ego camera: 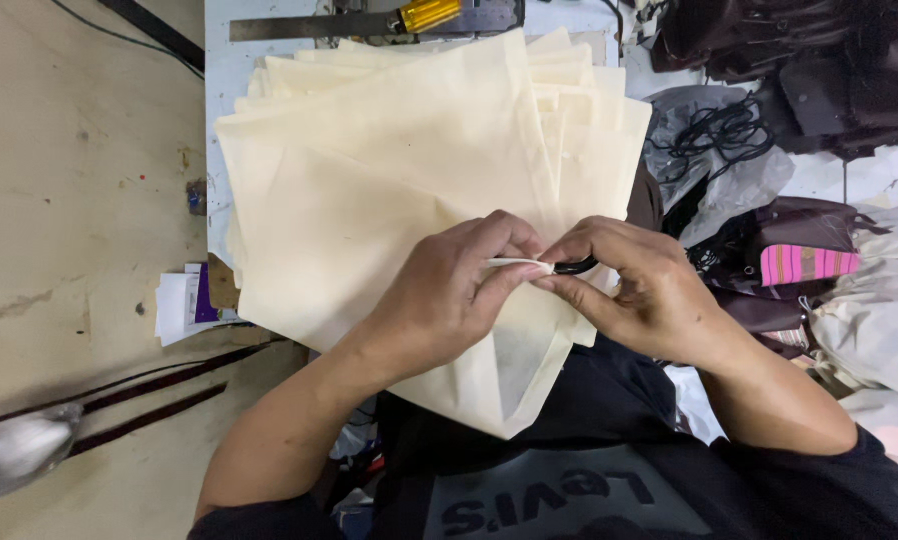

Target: The person prepares cream-colored fabric covers by using shears to cut a small hole in the corner of a folded piece, threading a black elastic cord through it, and securing the cord with a knot after using a lighter to seal the ends.

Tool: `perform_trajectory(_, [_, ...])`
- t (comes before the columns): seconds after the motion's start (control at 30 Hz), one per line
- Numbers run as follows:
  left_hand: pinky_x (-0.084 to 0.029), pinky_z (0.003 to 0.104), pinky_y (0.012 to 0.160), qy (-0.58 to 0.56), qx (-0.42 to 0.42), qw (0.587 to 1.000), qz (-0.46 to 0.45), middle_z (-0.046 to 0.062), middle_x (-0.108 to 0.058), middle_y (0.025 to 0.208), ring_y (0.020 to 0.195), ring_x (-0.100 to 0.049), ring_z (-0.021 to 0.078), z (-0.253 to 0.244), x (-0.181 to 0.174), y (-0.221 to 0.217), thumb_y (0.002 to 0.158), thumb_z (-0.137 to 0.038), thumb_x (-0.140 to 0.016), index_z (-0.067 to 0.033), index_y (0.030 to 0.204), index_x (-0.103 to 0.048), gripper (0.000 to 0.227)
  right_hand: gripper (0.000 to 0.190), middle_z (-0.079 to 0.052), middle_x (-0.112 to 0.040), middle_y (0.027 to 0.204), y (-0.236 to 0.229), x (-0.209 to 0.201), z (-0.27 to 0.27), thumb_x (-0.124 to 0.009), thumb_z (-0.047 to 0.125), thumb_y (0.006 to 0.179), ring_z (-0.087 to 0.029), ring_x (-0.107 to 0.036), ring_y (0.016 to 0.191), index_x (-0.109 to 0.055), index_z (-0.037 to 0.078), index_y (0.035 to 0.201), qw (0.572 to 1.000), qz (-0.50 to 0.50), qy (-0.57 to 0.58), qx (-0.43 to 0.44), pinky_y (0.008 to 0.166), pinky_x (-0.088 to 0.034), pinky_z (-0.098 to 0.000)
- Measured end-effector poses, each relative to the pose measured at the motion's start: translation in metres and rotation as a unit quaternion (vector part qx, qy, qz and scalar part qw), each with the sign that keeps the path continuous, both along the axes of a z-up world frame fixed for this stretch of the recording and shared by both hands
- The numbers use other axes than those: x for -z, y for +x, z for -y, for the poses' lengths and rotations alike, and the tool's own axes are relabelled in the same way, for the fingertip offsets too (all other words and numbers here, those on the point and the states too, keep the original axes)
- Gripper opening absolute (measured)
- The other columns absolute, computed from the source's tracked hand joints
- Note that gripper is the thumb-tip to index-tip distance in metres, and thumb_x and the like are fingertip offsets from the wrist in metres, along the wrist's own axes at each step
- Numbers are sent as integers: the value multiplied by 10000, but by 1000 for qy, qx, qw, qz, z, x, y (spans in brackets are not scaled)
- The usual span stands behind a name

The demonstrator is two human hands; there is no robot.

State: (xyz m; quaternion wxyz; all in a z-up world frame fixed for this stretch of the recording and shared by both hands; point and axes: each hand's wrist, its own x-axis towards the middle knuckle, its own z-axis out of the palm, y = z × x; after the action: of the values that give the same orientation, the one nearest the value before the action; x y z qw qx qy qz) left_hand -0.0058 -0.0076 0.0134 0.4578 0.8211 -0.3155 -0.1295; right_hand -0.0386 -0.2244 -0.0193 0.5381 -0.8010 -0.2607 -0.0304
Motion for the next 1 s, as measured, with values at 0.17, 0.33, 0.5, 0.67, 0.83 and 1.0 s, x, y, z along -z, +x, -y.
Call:
perform_trajectory(0.17, [-494, 381, 691, 43, 29, 992, 113, 45, -723, 948, 831, -648, 256, -15, -3, 4, 1043, -184, -557, -67, 1065, -652, 152, 236, -23, -724, 989, -4, -2, 15, -749, 146, 924, -84, -455, 474, -620, 56, 1100, 996, -38, -73, 37, 487, -366, -234])
perform_trajectory(0.33, [-487, 401, 686, 18, 45, 989, 142, 79, -718, 922, 798, -622, 288, -14, -4, 6, 1045, -150, -563, -42, 1041, -656, 142, 449, -68, -661, 1116, -5, -5, 21, -778, 156, 901, -157, -736, 973, -518, 38, 1248, 995, -34, -85, 46, 841, -591, -269])
perform_trajectory(0.5, [-457, 358, 635, 57, -13, 990, 127, 33, -666, 800, 720, -597, 224, -24, -11, 8, 1007, -153, -638, -79, 961, -673, 93, 135, -117, -729, 954, -2, -9, 20, -731, 61, 935, -183, -676, 754, -652, -29, 997, 998, 9, -42, 50, 683, -496, -281])
perform_trajectory(0.67, [-493, 363, 640, 37, 11, 991, 125, 62, -706, 856, 751, -646, 231, -13, -4, 6, 1007, -140, -624, -63, 982, -688, 104, 117, -136, -712, 919, -3, -9, 8, -725, 35, 933, -180, -596, 679, -654, -49, 975, 998, 14, -10, 54, 640, -462, -276])
perform_trajectory(0.83, [-490, 374, 640, 15, 15, 990, 140, 87, -685, 851, 752, -653, 257, -10, 0, 9, 1012, -145, -618, -41, 986, -693, 131, 302, -71, -707, 1093, -9, 7, 15, -769, 120, 925, -132, -694, 912, -630, 16, 1171, 995, -24, -26, 91, 866, -544, -252])
perform_trajectory(1.0, [-408, 405, 634, 79, 54, 974, 205, 86, -518, 798, 733, -481, 288, -30, -14, 17, 1048, -87, -566, -31, 902, -594, 160, 421, -94, -566, 1011, -8, 13, 43, -668, -75, 938, -157, -606, 957, -406, 27, 1251, 988, -97, 109, 42, 891, -508, -247])
